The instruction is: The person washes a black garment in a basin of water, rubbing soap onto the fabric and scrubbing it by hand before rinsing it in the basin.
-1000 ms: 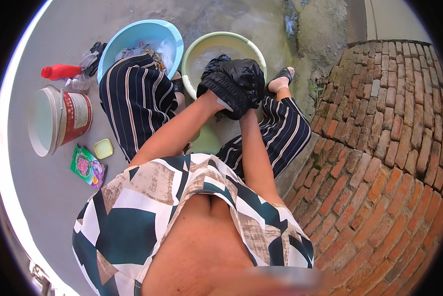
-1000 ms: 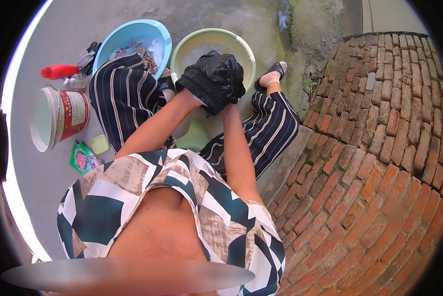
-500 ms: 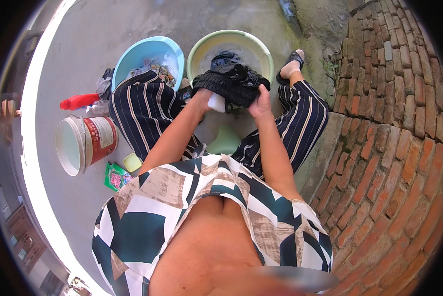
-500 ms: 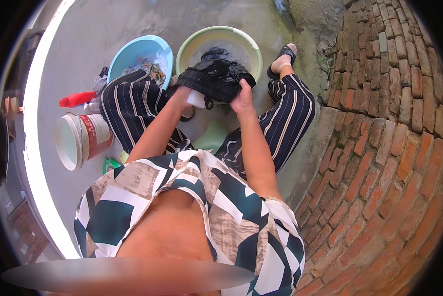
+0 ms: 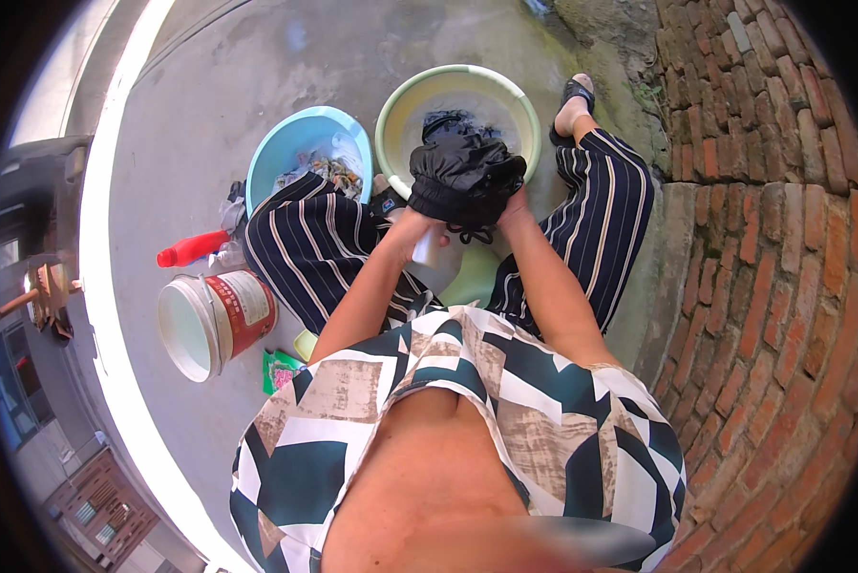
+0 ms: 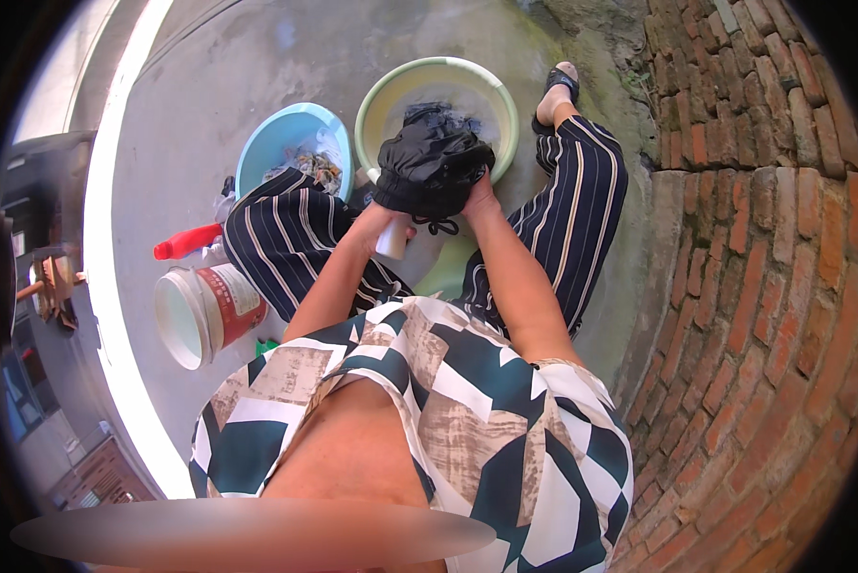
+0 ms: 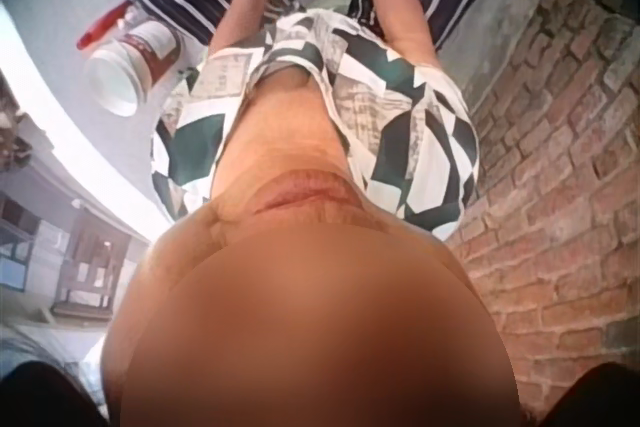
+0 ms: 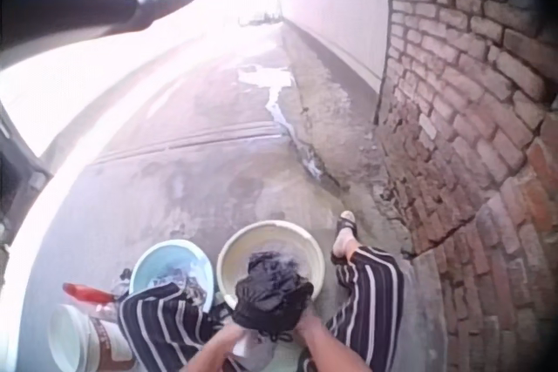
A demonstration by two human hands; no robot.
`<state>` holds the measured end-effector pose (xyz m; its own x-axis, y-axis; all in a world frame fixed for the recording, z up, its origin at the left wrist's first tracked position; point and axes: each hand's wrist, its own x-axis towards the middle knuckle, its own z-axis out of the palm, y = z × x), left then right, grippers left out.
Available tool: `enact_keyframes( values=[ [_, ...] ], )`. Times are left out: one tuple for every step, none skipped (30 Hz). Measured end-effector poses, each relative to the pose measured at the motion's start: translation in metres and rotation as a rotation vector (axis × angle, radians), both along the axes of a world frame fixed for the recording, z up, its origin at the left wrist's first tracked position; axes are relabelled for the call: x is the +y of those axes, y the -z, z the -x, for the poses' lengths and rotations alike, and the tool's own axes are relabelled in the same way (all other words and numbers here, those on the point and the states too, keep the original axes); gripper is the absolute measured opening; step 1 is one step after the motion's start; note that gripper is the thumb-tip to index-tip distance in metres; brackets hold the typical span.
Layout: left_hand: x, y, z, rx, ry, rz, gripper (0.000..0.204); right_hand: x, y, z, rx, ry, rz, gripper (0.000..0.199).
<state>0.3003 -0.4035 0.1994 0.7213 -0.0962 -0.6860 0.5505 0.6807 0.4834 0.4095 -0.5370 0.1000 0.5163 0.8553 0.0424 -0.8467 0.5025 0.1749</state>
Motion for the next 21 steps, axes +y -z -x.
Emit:
enact_keyframes(
  values=[
    [0.007, -0.007, 0.003, 0.07, 0.044, -0.3, 0.026, 0.001, -0.001, -0.002, -0.004, 0.038, -0.028, 0.049],
    [0.013, -0.012, 0.006, 0.14, 0.091, -0.595, 0.023, 0.001, -0.001, -0.002, 0.0, 0.04, -0.03, 0.049],
    [0.023, -0.016, 0.006, 0.126, -0.057, -0.755, 0.023, 0.001, -0.001, -0.003, -0.015, 0.065, 0.053, 0.049],
    [0.031, -0.02, 0.005, 0.112, -0.213, -0.915, 0.026, 0.003, -0.002, -0.003, -0.031, 0.083, 0.134, 0.048],
    [0.032, -0.035, -0.004, 0.02, -0.319, -1.035, 0.025, 0.004, -0.002, -0.002, -0.043, 0.105, 0.219, 0.048],
    [0.032, -0.046, -0.013, -0.076, -0.424, -1.152, 0.024, 0.004, -0.002, -0.001, -0.056, 0.127, 0.304, 0.047],
    [0.038, -0.039, -0.022, -0.248, -0.454, -1.305, 0.024, 0.007, -0.004, 0.0, -0.072, 0.137, 0.383, 0.046],
    [0.021, -0.057, -0.037, -0.376, -0.379, -1.383, 0.028, 0.007, -0.011, -0.001, -0.09, 0.155, 0.469, 0.046],
    [0.007, -0.056, -0.05, -0.631, -0.249, -1.566, 0.036, 0.006, -0.017, 0.004, -0.087, 0.122, 0.387, 0.045],
    [-0.009, -0.052, -0.059, -0.77, -0.056, -1.649, 0.041, 0.01, -0.031, 0.01, -0.089, 0.085, 0.3, 0.045],
    [-0.033, -0.048, -0.062, -0.8, 0.209, -1.775, 0.041, 0.015, -0.021, 0.016, -0.009, 0.101, 0.426, 0.046],
    [-0.044, -0.036, -0.063, -0.805, 0.487, -1.983, 0.038, 0.021, -0.023, 0.029, 0.029, 0.203, 0.501, 0.049],
    [-0.041, -0.01, -0.062, -0.698, 0.389, -1.936, 0.036, 0.016, -0.039, 0.031, 0.052, 0.115, 0.488, 0.047],
    [-0.036, -0.002, -0.069, -0.614, 0.303, -1.882, 0.034, 0.013, -0.055, 0.027, 0.079, 0.046, 0.474, 0.046],
    [-0.03, 0.005, -0.075, -0.485, 0.335, -1.923, 0.033, 0.018, -0.059, 0.024, 0.072, 0.042, 0.466, 0.046],
    [-0.032, 0.004, -0.077, -0.348, 0.375, -1.94, 0.031, 0.017, -0.061, 0.028, 0.018, 0.082, 0.475, 0.045],
    [-0.027, 0.011, -0.083, -0.271, 0.355, -1.974, 0.03, 0.017, -0.065, 0.033, -0.036, 0.119, 0.483, 0.045],
    [-0.023, 0.018, -0.083, -0.16, 0.361, -1.915, 0.03, 0.017, -0.069, 0.039, -0.025, 0.142, 0.533, 0.045],
    [-0.026, 0.017, -0.083, -0.147, 0.349, -1.909, 0.029, 0.018, -0.068, 0.04, -0.023, 0.134, 0.586, 0.045],
    [-0.03, 0.016, -0.079, -0.132, 0.337, -1.903, 0.027, 0.019, -0.067, 0.041, -0.02, 0.126, 0.639, 0.046],
    [-0.037, 0.015, -0.076, -0.204, 0.32, -1.902, 0.025, 0.019, -0.066, 0.038, -0.047, 0.129, 0.642, 0.045]
  ],
)
